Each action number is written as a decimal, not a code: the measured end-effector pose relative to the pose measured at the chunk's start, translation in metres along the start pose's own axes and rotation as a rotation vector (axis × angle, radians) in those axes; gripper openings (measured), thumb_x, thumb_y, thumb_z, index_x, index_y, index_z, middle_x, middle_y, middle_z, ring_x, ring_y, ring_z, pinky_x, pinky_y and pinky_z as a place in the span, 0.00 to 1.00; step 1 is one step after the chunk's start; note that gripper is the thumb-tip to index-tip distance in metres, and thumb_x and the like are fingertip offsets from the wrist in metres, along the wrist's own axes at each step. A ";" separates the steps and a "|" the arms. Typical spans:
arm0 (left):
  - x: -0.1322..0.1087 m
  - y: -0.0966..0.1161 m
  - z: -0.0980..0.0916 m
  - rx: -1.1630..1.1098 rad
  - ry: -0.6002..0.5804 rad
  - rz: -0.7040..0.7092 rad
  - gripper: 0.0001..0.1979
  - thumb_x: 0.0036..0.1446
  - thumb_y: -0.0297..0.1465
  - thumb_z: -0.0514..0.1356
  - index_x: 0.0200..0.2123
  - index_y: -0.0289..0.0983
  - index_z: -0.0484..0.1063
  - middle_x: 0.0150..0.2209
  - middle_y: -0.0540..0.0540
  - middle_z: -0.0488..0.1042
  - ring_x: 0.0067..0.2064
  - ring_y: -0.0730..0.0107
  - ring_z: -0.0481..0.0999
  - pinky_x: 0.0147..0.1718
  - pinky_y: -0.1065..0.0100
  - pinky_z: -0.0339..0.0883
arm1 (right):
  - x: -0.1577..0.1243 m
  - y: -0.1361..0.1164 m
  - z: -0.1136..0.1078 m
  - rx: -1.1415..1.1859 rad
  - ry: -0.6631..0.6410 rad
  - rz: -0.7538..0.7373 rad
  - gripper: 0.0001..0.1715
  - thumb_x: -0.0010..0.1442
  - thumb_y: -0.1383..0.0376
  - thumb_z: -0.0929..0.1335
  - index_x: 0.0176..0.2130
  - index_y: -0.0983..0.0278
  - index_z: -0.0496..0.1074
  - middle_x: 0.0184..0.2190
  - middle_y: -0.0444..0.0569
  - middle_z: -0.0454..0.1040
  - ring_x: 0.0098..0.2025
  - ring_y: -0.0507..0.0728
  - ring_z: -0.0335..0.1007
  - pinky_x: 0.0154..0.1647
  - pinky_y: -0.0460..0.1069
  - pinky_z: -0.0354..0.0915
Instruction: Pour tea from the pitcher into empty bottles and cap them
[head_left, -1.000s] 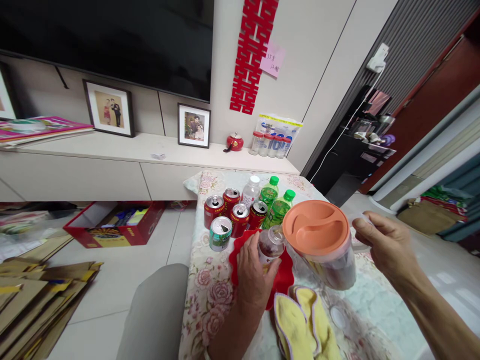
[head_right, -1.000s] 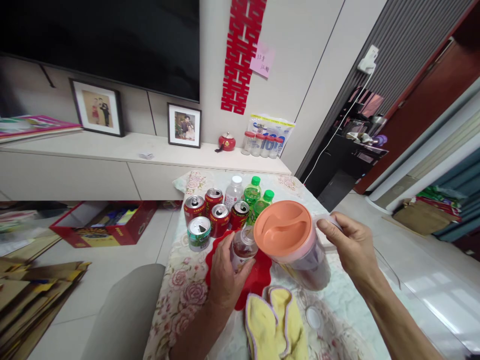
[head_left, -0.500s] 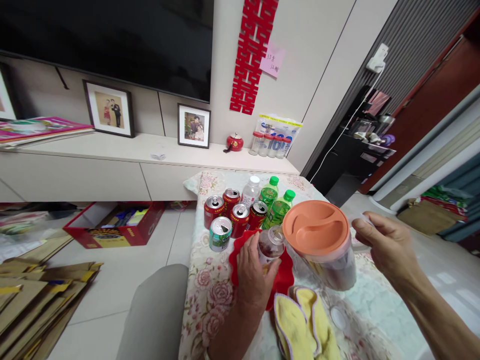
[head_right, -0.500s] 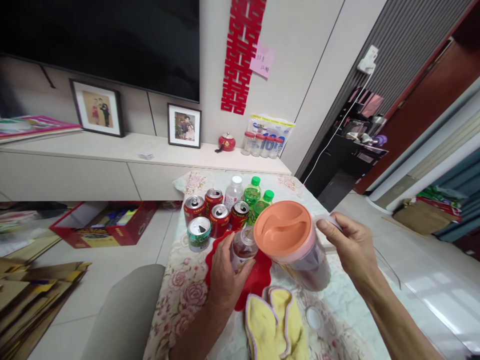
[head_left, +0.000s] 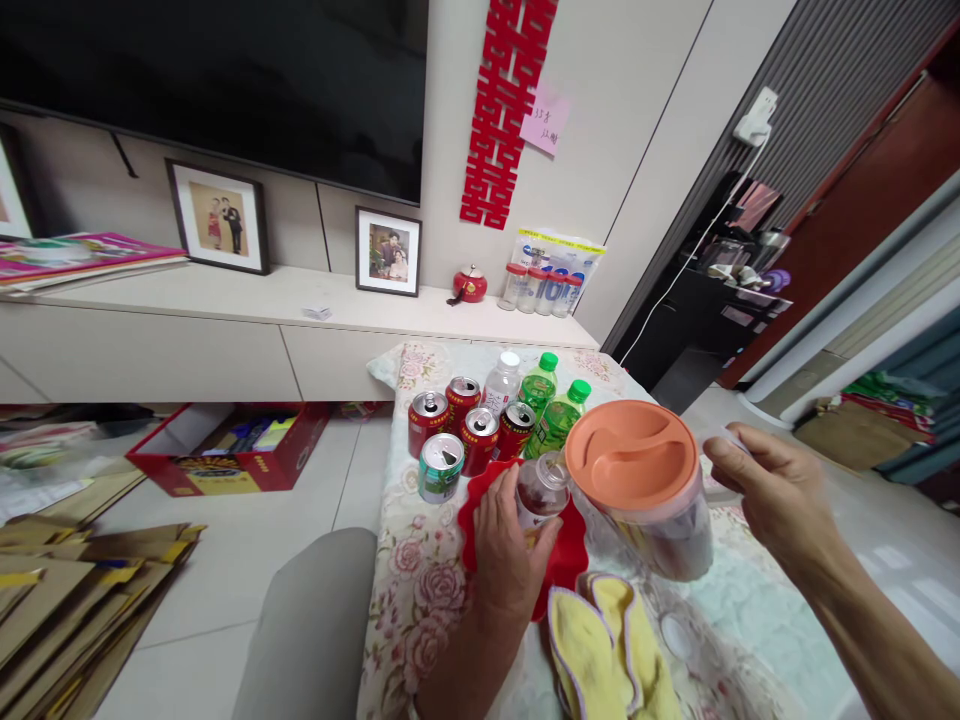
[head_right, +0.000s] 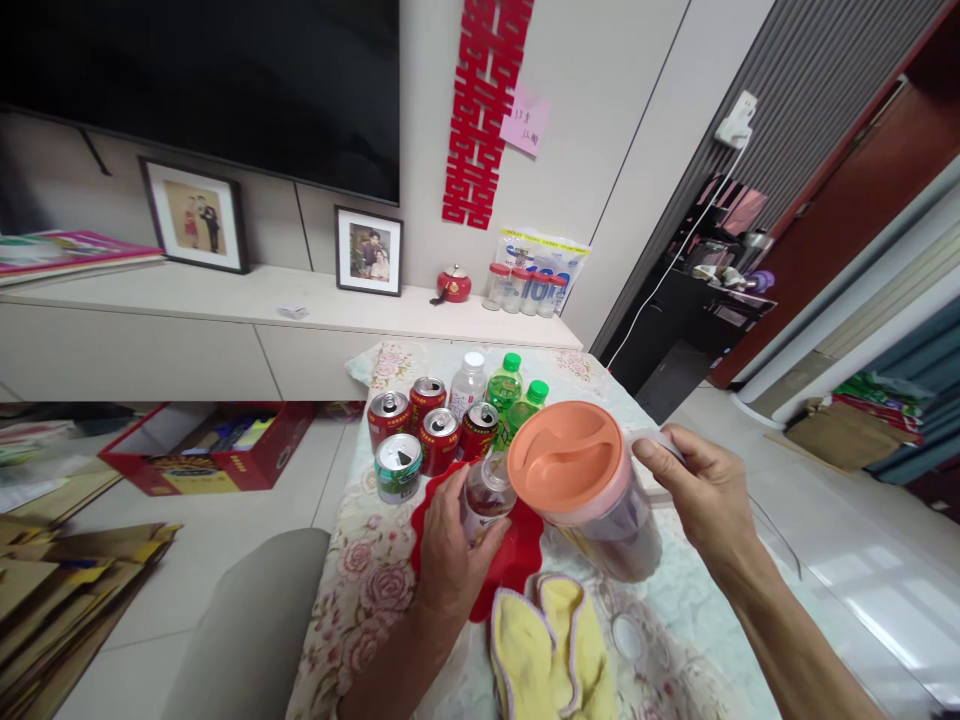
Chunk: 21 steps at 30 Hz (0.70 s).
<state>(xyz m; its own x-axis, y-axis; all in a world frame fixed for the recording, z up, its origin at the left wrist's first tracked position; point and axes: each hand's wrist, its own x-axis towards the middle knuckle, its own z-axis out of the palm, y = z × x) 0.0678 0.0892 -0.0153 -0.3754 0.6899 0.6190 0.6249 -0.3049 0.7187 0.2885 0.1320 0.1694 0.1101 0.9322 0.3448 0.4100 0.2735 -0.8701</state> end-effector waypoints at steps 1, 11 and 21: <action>0.000 0.000 0.000 -0.003 0.000 0.000 0.39 0.53 0.26 0.69 0.66 0.37 0.59 0.58 0.32 0.75 0.59 0.45 0.77 0.55 0.46 0.74 | 0.000 0.000 0.000 -0.007 -0.001 0.002 0.34 0.49 0.43 0.79 0.19 0.62 0.62 0.21 0.39 0.51 0.27 0.50 0.45 0.26 0.48 0.44; -0.001 0.000 0.000 0.004 0.002 0.007 0.38 0.54 0.26 0.69 0.66 0.37 0.59 0.59 0.32 0.75 0.59 0.46 0.77 0.55 0.47 0.74 | 0.001 -0.001 0.000 -0.034 -0.005 -0.003 0.35 0.50 0.43 0.78 0.19 0.62 0.59 0.22 0.39 0.49 0.27 0.51 0.44 0.27 0.48 0.44; 0.000 0.001 0.000 -0.002 0.003 -0.005 0.39 0.53 0.25 0.70 0.65 0.36 0.60 0.59 0.32 0.75 0.59 0.45 0.77 0.55 0.46 0.74 | 0.001 0.000 -0.002 -0.034 -0.026 -0.021 0.35 0.52 0.44 0.78 0.20 0.62 0.58 0.22 0.39 0.48 0.27 0.51 0.43 0.27 0.49 0.42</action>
<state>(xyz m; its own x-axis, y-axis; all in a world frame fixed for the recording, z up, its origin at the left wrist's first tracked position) 0.0687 0.0888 -0.0143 -0.3808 0.6892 0.6164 0.6217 -0.3026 0.7224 0.2901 0.1326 0.1699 0.0780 0.9322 0.3535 0.4424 0.2854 -0.8502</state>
